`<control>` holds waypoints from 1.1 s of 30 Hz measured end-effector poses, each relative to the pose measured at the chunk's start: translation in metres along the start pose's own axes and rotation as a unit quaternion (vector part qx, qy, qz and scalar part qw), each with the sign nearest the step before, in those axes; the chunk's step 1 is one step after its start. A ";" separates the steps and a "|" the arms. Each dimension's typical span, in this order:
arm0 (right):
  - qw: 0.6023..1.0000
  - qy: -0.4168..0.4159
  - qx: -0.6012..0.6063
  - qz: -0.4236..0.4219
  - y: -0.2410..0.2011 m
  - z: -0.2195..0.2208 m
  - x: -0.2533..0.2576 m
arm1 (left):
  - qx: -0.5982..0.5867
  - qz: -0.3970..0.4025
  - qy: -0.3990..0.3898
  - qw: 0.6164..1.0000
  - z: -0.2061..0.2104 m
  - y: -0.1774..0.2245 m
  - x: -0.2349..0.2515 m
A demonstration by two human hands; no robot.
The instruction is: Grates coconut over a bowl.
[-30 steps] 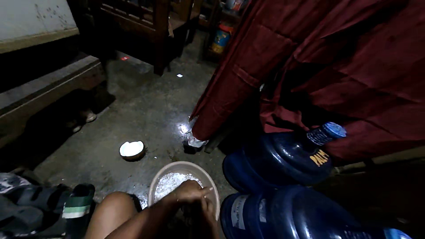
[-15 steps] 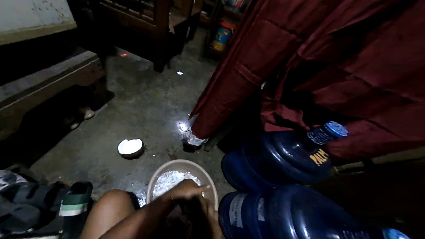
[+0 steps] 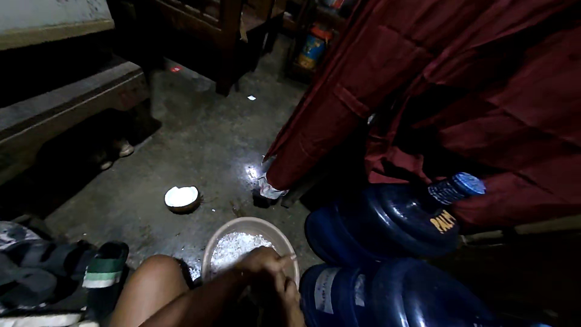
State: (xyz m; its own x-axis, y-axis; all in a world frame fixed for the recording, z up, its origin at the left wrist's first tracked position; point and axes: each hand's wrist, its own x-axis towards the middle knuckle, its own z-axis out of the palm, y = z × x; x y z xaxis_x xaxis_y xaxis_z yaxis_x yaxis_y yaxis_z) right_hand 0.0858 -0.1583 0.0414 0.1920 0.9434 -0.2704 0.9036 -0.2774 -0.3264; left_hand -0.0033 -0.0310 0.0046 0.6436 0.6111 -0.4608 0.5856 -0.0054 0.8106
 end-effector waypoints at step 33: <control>0.990 -0.071 -0.120 0.005 -0.024 -0.001 0.037 | -0.145 -0.056 0.011 0.988 -0.013 -0.022 0.015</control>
State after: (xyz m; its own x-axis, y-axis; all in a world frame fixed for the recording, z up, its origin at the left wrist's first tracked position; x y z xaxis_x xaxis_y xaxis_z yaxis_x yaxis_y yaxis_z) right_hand 0.0717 -0.1169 0.0403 0.1605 0.9008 -0.4035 0.9702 -0.2191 -0.1034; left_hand -0.0122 -0.0116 -0.0153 0.5696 0.6117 -0.5489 0.4847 0.2893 0.8254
